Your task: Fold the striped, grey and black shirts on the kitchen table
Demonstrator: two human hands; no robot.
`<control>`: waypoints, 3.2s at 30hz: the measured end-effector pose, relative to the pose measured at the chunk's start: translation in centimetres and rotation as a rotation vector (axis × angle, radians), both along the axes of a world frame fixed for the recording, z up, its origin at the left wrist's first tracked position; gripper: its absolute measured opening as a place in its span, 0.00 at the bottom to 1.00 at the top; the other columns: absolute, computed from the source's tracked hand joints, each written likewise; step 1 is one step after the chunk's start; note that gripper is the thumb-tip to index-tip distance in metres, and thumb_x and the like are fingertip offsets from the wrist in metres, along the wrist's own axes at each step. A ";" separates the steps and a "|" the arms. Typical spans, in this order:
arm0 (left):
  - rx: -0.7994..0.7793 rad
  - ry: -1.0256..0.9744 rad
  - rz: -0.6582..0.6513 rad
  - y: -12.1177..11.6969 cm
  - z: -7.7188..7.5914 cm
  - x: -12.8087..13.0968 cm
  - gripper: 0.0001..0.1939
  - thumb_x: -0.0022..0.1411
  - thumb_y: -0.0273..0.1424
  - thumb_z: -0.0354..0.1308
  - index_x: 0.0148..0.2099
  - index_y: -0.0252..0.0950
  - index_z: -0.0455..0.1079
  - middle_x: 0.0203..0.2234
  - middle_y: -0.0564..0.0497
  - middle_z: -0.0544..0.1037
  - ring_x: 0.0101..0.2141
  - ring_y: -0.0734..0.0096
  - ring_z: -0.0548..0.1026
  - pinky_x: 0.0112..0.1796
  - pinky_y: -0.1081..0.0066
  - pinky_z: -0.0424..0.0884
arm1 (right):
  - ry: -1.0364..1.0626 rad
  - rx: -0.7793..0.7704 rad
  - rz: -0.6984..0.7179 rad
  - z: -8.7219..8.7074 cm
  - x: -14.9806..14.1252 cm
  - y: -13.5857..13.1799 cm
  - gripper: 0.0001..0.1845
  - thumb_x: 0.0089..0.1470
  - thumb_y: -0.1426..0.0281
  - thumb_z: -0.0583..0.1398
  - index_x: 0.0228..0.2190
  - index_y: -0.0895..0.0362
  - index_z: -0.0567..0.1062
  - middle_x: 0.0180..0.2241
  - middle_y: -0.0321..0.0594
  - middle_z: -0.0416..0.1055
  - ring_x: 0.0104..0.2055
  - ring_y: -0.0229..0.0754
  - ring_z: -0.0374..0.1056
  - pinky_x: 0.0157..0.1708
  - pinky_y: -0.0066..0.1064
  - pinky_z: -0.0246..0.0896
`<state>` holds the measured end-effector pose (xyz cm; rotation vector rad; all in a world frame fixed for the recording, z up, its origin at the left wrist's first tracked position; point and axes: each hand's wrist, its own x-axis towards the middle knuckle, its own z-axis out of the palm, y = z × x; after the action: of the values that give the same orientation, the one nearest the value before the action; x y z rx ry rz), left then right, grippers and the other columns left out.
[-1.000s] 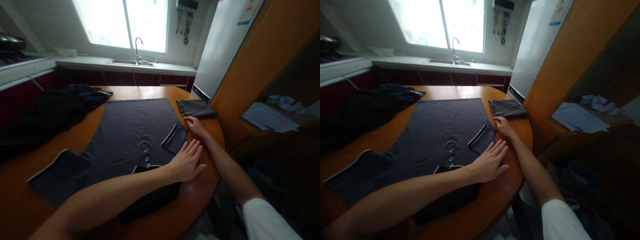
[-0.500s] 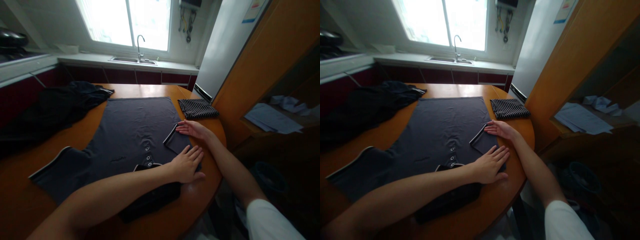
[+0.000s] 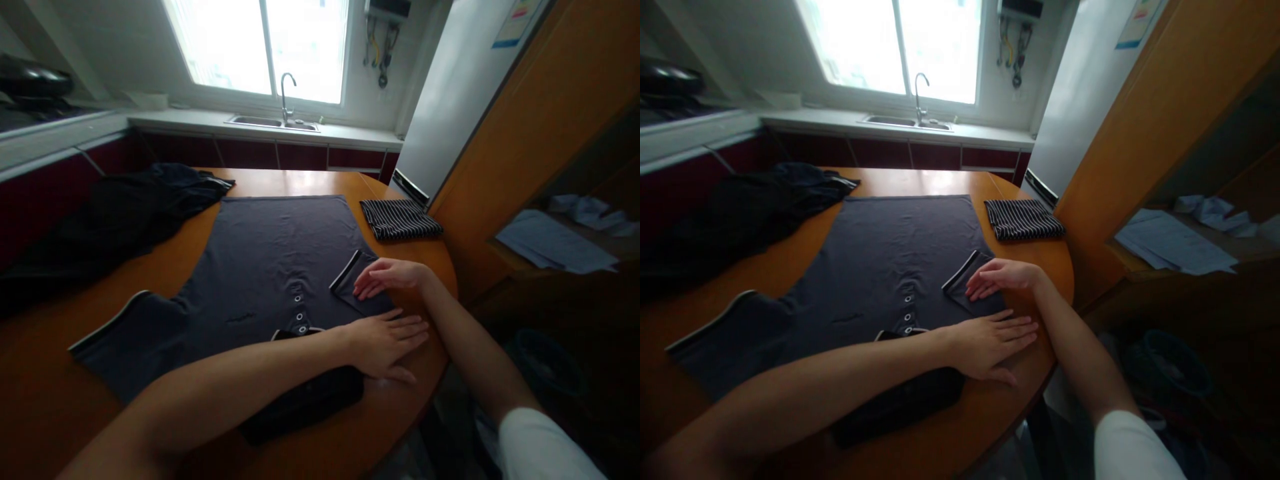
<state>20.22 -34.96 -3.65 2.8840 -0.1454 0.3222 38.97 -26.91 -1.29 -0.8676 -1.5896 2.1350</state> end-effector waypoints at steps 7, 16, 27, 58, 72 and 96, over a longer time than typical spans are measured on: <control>0.036 0.014 -0.033 0.0 0.4 0.1 0.38 0.70 0.49 0.53 0.69 0.24 0.58 0.67 0.36 0.59 0.69 0.56 0.52 0.67 0.55 0.49 | 0.159 0.217 -0.594 -0.6 0.0 1.4 0.15 0.61 0.62 0.63 0.46 0.58 0.79 0.49 0.49 0.78 0.51 0.45 0.75 0.58 0.40 0.65; -0.002 0.063 -0.005 -0.2 0.4 0.2 0.37 0.70 0.49 0.51 0.70 0.28 0.57 0.68 0.40 0.58 0.69 0.58 0.50 0.68 0.56 0.46 | 0.039 -0.072 0.090 0.0 -4.0 -1.2 0.23 0.61 0.55 0.62 0.46 0.62 0.79 0.50 0.55 0.77 0.51 0.49 0.75 0.53 0.39 0.68; 0.071 0.018 -0.016 -0.2 0.9 0.1 0.34 0.70 0.45 0.52 0.69 0.27 0.58 0.67 0.39 0.60 0.69 0.58 0.53 0.67 0.57 0.51 | 0.282 0.163 -0.640 0.7 0.1 1.7 0.23 0.65 0.53 0.56 0.42 0.58 0.81 0.50 0.49 0.78 0.55 0.48 0.72 0.62 0.43 0.58; 0.025 -0.006 -0.021 0.1 0.2 0.2 0.35 0.70 0.48 0.52 0.69 0.30 0.59 0.67 0.41 0.61 0.68 0.56 0.54 0.67 0.56 0.52 | 0.119 0.077 -0.846 -0.9 1.1 2.2 0.22 0.67 0.56 0.55 0.35 0.60 0.79 0.39 0.55 0.81 0.45 0.50 0.78 0.55 0.44 0.69; -0.092 -0.114 0.426 4.3 2.3 0.4 0.16 0.72 0.27 0.46 0.54 0.32 0.73 0.56 0.43 0.75 0.58 0.63 0.71 0.61 0.65 0.62 | 0.113 0.275 -1.316 -1.3 2.9 3.9 0.18 0.65 0.61 0.54 0.27 0.55 0.75 0.25 0.40 0.78 0.23 0.37 0.69 0.24 0.29 0.62; 0.043 0.135 0.595 10.2 -0.8 -1.7 0.34 0.72 0.53 0.41 0.73 0.45 0.49 0.72 0.46 0.49 0.70 0.45 0.42 0.65 0.45 0.43 | -0.267 0.689 -1.275 -3.1 1.8 4.8 0.16 0.58 0.61 0.54 0.29 0.58 0.76 0.25 0.42 0.76 0.24 0.38 0.65 0.26 0.28 0.59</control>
<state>18.55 -24.74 -4.41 2.9147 0.7456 0.2208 40.78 -22.07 -4.43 -1.3714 -1.1485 0.5696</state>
